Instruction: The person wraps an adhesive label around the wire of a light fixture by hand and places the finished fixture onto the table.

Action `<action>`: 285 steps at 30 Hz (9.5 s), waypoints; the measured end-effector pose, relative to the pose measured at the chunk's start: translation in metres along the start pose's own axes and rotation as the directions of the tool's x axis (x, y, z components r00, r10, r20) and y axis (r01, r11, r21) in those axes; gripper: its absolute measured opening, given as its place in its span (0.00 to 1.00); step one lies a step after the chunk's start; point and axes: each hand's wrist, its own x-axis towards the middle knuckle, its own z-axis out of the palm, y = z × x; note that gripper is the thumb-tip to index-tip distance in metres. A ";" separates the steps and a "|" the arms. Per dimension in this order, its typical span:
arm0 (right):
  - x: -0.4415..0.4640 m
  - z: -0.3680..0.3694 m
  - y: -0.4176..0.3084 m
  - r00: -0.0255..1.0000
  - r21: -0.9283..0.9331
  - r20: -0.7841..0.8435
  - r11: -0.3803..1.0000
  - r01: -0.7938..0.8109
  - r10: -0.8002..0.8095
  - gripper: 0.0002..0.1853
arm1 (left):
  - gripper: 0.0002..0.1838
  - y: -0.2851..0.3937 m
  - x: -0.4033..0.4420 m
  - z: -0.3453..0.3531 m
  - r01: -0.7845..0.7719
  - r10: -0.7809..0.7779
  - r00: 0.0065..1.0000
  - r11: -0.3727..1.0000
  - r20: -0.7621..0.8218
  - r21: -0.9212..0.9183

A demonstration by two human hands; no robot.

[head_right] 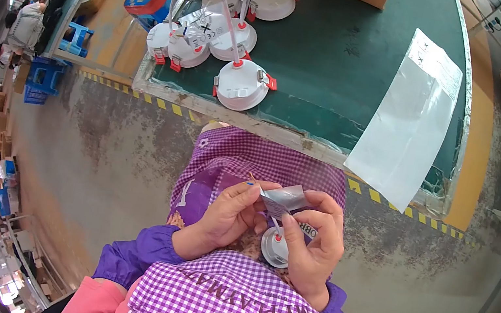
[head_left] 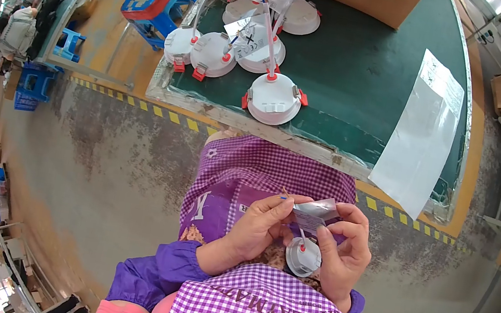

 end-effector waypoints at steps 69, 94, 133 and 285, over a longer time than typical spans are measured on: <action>-0.009 -0.001 -0.009 0.992 0.165 -0.117 0.985 0.058 -0.039 0.07 | 0.14 0.009 -0.009 0.034 -0.339 0.322 0.941 0.903 0.108 0.264; -0.006 0.001 -0.007 0.988 0.165 -0.154 0.986 0.019 0.007 0.07 | 0.11 0.004 -0.006 0.030 -0.425 0.419 0.903 0.844 0.093 0.328; -0.011 -0.011 -0.010 0.987 -0.120 0.021 0.979 0.162 -0.160 0.14 | 0.12 0.003 -0.009 0.036 -0.377 0.406 0.913 0.827 0.021 0.417; -0.013 0.018 0.017 0.825 0.408 0.262 0.717 -0.565 0.500 0.09 | 0.18 0.007 -0.033 0.006 -0.024 0.048 0.996 0.962 -0.082 0.271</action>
